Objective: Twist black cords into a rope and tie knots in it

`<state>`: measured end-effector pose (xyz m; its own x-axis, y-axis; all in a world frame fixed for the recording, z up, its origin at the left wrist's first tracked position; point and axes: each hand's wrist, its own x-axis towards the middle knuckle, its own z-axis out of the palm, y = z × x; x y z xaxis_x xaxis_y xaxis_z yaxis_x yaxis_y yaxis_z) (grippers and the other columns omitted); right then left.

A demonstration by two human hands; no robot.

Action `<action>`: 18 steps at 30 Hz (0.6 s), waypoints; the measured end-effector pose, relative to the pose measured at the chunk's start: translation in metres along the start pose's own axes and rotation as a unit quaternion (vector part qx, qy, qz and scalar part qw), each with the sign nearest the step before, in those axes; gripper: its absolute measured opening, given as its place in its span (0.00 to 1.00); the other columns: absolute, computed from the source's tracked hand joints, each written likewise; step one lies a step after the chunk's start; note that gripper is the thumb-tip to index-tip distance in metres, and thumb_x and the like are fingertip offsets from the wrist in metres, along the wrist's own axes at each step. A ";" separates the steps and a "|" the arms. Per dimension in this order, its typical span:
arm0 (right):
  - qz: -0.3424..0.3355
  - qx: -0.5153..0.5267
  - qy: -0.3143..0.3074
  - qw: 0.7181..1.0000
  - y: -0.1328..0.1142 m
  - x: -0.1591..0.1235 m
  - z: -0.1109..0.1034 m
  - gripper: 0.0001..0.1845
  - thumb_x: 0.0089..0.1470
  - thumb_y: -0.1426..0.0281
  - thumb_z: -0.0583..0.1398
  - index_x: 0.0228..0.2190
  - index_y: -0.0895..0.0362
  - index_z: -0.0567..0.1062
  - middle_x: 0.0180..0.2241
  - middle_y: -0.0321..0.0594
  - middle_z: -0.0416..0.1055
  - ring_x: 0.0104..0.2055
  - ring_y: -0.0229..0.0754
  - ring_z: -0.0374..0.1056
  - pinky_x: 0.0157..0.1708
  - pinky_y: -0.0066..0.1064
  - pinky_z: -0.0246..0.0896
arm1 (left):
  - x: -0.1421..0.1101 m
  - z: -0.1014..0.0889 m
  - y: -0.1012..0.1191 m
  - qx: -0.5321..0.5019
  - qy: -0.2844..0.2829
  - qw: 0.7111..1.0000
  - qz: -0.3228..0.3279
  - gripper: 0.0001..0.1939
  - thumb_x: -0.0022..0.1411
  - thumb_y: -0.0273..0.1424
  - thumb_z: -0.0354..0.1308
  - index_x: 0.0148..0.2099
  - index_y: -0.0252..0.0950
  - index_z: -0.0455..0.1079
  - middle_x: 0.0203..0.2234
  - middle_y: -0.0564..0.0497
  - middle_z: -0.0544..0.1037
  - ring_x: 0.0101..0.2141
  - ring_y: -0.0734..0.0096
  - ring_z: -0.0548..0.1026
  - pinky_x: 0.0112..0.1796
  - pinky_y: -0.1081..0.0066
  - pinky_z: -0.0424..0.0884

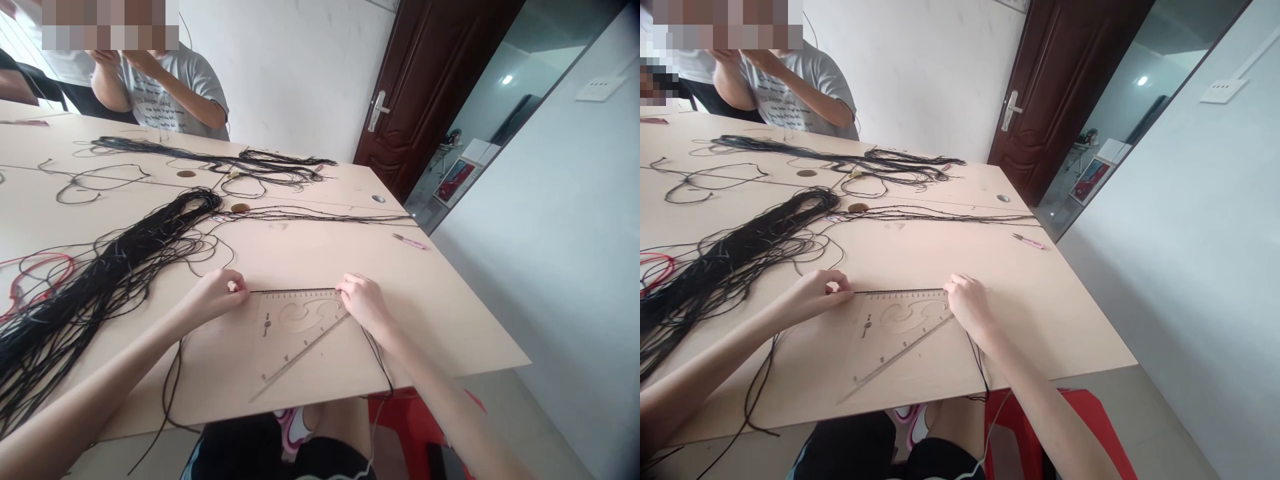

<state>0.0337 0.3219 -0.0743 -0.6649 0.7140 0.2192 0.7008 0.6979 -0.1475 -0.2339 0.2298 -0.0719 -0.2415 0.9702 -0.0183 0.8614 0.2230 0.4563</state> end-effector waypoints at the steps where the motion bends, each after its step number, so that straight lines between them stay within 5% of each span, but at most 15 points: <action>1: -0.003 -0.005 -0.001 1.000 -0.001 0.000 -0.001 0.14 0.49 0.82 0.53 0.26 0.56 0.77 0.29 0.40 0.73 0.33 0.39 0.67 0.28 0.27 0.54 | 0.000 0.000 0.001 0.006 -0.002 1.000 0.002 0.13 0.45 0.40 0.47 0.23 0.36 0.67 0.23 0.51 0.73 0.26 0.68 0.70 0.29 0.73 0.63; 12: -0.012 -0.032 -0.015 0.999 -0.001 -0.003 -0.005 0.14 0.51 0.81 0.52 0.29 0.57 0.76 0.31 0.40 0.72 0.36 0.38 0.66 0.31 0.27 0.55 | 0.001 -0.003 0.014 0.153 -0.044 0.985 0.061 0.07 0.48 0.29 0.45 0.21 0.37 0.58 0.17 0.53 0.67 0.20 0.71 0.65 0.22 0.74 0.55; 18: -0.011 -0.041 -0.018 0.999 -0.002 -0.003 -0.004 0.14 0.52 0.80 0.53 0.30 0.57 0.76 0.32 0.39 0.72 0.36 0.39 0.67 0.31 0.27 0.55 | -0.006 -0.016 0.022 0.262 -0.067 0.943 0.196 0.11 0.56 0.22 0.41 0.27 0.35 0.63 0.23 0.52 0.71 0.23 0.72 0.67 0.23 0.73 0.52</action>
<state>0.0349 0.3182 -0.0711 -0.6884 0.7007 0.1873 0.7033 0.7080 -0.0641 -0.2205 0.2275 -0.0477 0.1687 0.9833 -0.0679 0.9838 -0.1721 -0.0493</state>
